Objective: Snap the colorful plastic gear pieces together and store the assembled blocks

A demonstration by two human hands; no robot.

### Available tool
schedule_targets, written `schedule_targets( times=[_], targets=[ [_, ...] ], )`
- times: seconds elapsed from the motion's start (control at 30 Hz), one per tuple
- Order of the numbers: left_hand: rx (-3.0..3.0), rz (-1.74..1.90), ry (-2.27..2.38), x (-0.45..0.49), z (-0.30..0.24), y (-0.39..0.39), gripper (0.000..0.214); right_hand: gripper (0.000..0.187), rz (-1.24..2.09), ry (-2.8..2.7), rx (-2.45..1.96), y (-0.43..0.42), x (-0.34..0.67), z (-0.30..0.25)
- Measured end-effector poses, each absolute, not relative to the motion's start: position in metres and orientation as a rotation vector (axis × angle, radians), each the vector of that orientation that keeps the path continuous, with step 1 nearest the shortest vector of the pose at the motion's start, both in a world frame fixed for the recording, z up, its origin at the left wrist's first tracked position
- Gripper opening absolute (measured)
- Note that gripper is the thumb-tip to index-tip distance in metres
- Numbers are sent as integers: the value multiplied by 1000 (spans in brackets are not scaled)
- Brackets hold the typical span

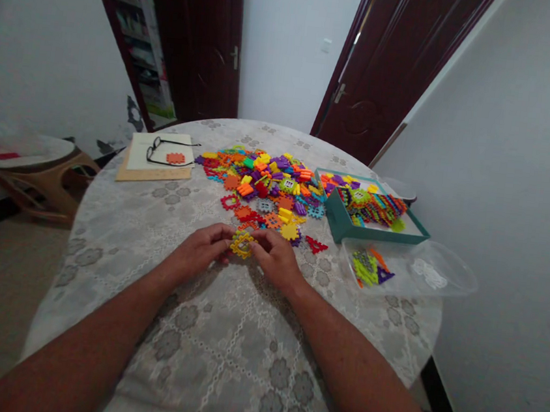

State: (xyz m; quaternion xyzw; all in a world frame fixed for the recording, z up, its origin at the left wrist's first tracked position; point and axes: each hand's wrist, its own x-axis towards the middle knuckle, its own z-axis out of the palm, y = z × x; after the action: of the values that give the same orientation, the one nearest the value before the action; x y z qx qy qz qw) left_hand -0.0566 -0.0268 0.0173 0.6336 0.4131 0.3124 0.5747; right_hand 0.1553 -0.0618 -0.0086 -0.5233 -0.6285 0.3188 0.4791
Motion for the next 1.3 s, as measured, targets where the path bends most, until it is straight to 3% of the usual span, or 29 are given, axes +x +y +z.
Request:
schedule_targets(
  times=[0.33,0.57,0.73,0.9,1.1,1.3],
  targets=[
    [1857,683,1067,-60,20,-27,22,18,315,-1931,-1231,-66,154,2],
    [1938,654,1044,-61,14,-28,12,32,-186,-1693,-1798,-52,212,7],
    [1954,661,1044,-62,10,-27,12,37,-64,-1715,-2113,-48,225,-2],
    [1940,658,1012,-62,7,-28,17,37,47,-1665,-1828,-42,223,-4],
    [2053,570,1019,-59,16,-32,10,19,23,-1682,-1496,-49,210,11],
    [2056,674,1005,-60,7,-30,20,34,211,-2078,-1261,-66,168,8]
  ],
)
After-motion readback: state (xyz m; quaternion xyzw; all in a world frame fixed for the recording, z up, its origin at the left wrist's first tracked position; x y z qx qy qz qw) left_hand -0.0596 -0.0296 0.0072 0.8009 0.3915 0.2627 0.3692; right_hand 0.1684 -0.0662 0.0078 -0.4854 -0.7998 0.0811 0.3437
